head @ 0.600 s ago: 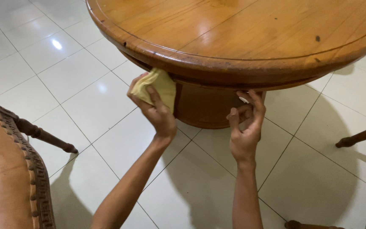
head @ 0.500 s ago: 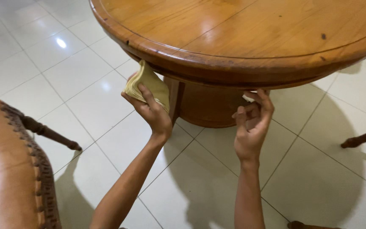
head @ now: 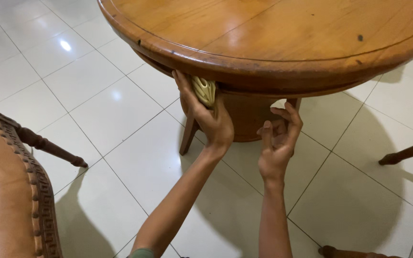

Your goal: The person wipes the surface and the underside edge of a round wooden table using a cloth.

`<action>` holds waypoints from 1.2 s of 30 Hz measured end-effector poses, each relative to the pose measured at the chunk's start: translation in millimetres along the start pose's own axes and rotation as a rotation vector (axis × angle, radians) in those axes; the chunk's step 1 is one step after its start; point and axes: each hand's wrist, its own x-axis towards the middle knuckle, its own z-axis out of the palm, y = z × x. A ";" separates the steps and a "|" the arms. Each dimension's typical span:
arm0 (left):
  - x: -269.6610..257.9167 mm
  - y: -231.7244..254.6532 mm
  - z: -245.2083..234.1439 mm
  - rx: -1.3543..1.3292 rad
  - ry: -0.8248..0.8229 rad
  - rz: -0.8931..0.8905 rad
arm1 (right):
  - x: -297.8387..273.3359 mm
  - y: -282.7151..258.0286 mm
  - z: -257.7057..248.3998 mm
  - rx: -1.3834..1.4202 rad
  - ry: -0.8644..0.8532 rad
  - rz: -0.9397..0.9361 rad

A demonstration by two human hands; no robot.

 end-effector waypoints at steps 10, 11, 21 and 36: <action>-1.5 -19.9 -2.7 -0.090 0.017 0.041 | 2.1 7.4 2.7 0.058 -0.022 -0.038; -2.1 -17.8 -3.3 -0.047 -0.011 0.056 | 1.3 6.6 4.4 0.052 -0.031 -0.037; -32.8 5.5 19.5 0.052 -0.095 0.170 | 1.5 -1.0 3.3 -0.030 -0.016 -0.029; -66.4 13.8 40.0 0.261 -0.373 0.380 | 4.2 11.4 -13.3 -0.055 0.149 -0.085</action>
